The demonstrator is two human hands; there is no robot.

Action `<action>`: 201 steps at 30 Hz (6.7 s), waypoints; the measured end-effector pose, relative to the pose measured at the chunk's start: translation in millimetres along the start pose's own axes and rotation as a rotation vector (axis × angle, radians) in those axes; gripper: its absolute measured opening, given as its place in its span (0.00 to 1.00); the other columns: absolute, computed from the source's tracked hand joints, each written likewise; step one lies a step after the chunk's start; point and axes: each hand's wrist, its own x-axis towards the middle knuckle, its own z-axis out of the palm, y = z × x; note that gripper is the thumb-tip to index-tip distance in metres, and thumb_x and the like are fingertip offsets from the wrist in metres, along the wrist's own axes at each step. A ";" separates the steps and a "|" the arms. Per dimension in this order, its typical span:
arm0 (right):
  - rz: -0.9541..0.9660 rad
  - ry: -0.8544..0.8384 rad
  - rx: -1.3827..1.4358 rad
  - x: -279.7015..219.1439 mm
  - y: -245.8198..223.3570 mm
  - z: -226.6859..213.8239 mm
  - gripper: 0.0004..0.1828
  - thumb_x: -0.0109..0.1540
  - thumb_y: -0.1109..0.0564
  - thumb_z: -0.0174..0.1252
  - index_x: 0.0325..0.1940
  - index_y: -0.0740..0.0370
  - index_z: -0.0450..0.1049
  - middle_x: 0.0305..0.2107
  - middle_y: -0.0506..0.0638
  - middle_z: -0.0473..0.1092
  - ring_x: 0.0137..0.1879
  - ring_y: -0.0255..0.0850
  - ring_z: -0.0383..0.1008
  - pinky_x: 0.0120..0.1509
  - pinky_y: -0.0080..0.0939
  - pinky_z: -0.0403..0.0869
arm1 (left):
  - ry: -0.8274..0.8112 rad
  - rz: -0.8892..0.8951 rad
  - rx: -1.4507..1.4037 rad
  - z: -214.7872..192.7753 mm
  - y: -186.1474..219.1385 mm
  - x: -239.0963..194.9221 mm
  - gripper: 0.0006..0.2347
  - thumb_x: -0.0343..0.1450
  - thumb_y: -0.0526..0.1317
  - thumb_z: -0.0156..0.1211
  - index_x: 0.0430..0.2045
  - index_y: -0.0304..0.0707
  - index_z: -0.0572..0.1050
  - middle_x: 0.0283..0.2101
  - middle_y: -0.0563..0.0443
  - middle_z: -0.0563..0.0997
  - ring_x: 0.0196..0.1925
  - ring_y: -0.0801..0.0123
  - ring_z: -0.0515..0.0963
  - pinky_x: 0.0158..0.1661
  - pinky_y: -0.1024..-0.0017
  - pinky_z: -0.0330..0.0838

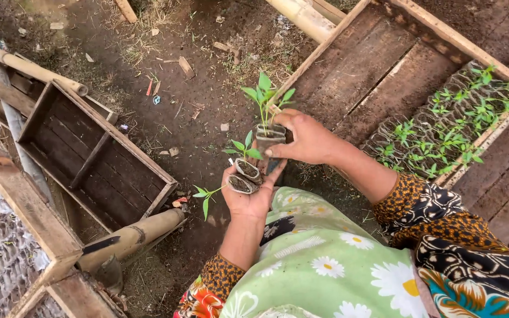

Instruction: Picking seedlings from a nursery tray and transplanting them into individual pots.

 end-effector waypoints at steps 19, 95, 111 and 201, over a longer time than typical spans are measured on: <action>0.174 -0.203 0.063 222.0 -45.0 -5.4 0.46 0.62 0.37 0.62 0.70 0.74 0.56 0.60 0.76 0.55 0.45 0.60 0.76 0.45 0.58 0.80 | 0.188 0.138 -0.032 62.6 135.4 185.1 0.16 0.63 0.40 0.57 0.43 0.35 0.79 0.46 0.38 0.82 0.44 0.51 0.82 0.43 0.58 0.82; 1.506 1.506 0.794 -280.5 137.1 58.0 0.54 0.47 0.35 0.64 0.72 0.61 0.59 0.62 0.62 0.56 0.70 0.50 0.59 0.72 0.48 0.59 | 0.780 -0.054 1.454 49.9 -129.4 178.3 0.42 0.73 0.69 0.31 0.73 0.39 0.31 0.77 0.38 0.38 0.79 0.51 0.42 0.74 0.60 0.35; 1.376 1.475 0.789 -230.9 130.4 15.7 0.56 0.48 0.41 0.64 0.75 0.59 0.52 0.65 0.61 0.53 0.73 0.50 0.56 0.72 0.46 0.57 | 0.540 -0.068 1.285 60.3 -41.1 232.4 0.47 0.63 0.73 0.46 0.75 0.52 0.39 0.76 0.34 0.45 0.75 0.40 0.53 0.65 0.40 0.61; 0.780 1.287 0.306 193.1 393.6 -141.1 0.13 0.60 0.55 0.62 0.49 0.53 0.74 0.42 0.57 0.74 0.53 0.57 0.77 0.55 0.54 0.78 | -0.794 0.146 2.174 215.8 -211.5 480.5 0.09 0.74 0.31 0.48 0.46 0.40 0.74 0.44 0.42 0.79 0.35 0.69 0.85 0.37 0.75 0.84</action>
